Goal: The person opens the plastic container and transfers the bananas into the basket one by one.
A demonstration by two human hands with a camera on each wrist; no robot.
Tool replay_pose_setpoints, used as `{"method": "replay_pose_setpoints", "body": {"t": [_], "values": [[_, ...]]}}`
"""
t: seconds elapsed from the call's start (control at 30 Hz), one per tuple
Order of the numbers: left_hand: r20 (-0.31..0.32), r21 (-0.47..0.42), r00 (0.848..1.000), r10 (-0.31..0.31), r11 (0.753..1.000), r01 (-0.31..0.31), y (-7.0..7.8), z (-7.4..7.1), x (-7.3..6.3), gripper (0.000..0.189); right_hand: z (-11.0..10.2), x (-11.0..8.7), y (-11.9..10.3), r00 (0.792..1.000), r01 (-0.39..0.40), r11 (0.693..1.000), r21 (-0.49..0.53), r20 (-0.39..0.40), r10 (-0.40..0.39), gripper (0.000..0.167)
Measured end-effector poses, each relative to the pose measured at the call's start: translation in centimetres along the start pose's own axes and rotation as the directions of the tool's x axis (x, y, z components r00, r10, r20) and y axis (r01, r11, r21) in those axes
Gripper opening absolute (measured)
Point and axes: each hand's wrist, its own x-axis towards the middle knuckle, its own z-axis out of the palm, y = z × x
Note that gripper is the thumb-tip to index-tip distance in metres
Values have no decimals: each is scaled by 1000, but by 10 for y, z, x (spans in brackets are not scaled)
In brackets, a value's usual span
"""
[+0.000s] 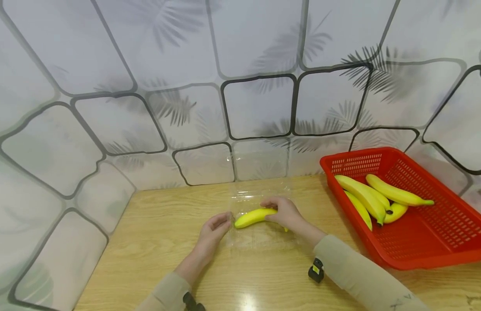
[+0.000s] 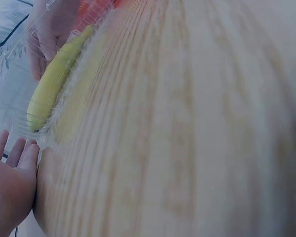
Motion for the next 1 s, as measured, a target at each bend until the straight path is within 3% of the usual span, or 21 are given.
{"method": "replay_pose_setpoints", "body": {"t": [0.47,1.0], "values": [[-3,10,1000,6,1000,-6,-2,-1,1,48,2,-2,-2,1000,7,997,-76,6,-7,41],[-17,7,1000,4,1000,-4,0,1,0,46,2,-2,-1,1000,-26,999,-41,9,26,42]]}}
